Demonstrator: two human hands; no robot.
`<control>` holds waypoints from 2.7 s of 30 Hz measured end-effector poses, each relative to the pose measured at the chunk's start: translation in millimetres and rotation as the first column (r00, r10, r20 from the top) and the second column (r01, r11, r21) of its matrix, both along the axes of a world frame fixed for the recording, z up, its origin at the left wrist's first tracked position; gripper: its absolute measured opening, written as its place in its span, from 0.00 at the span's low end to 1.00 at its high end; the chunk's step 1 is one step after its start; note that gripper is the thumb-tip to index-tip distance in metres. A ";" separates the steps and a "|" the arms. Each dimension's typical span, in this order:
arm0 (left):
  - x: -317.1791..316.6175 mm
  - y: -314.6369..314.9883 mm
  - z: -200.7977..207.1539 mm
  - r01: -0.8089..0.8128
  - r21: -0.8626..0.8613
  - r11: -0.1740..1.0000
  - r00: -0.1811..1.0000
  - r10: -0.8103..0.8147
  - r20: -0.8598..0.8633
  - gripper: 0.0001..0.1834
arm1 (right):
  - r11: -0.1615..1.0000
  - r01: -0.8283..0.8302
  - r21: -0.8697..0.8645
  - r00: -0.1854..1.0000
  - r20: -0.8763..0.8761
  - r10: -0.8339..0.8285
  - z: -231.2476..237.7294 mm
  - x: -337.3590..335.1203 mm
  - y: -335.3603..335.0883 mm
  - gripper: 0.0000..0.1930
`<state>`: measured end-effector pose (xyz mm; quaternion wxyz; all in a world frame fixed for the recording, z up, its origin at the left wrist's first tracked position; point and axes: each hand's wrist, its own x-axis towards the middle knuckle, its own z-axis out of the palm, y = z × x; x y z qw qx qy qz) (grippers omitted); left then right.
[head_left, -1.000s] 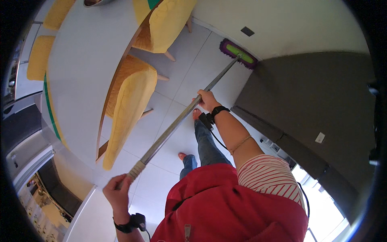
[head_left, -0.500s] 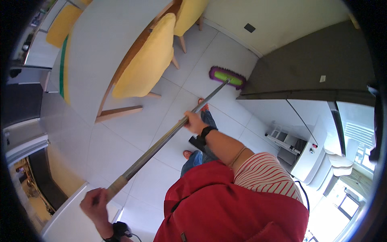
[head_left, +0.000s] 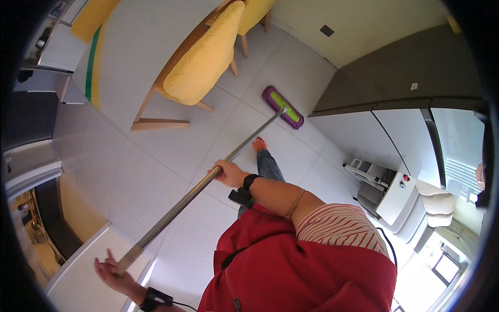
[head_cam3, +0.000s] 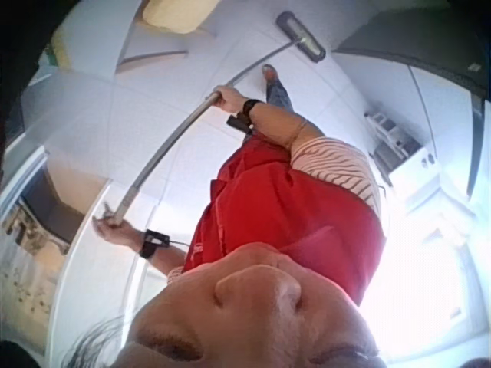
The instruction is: The person mops the tiled floor in a dining area using a flat mop. They move a yellow chair to clean underneath it, then continue mopping around the table and other furniture.
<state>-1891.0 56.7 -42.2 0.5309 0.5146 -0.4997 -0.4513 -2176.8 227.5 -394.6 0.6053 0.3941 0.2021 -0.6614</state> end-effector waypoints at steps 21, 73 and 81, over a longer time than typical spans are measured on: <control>-284.0 108.5 -173.1 0.398 0.542 0.740 0.916 -0.286 -0.282 0.10 | 0.770 0.092 0.631 0.874 -0.421 0.241 -73.8 -283.5 63.3 0.09; -261.0 -6.2 -51.9 0.717 -0.234 0.656 0.614 -0.754 -0.233 0.15 | 0.895 0.444 -0.038 0.865 -0.241 -0.440 37.3 -186.9 6.9 0.02; -334.6 51.6 -120.4 0.832 -0.166 0.529 0.473 -0.833 -0.287 0.11 | 0.863 0.505 0.018 0.820 -0.320 -0.474 -26.3 -268.0 62.9 0.07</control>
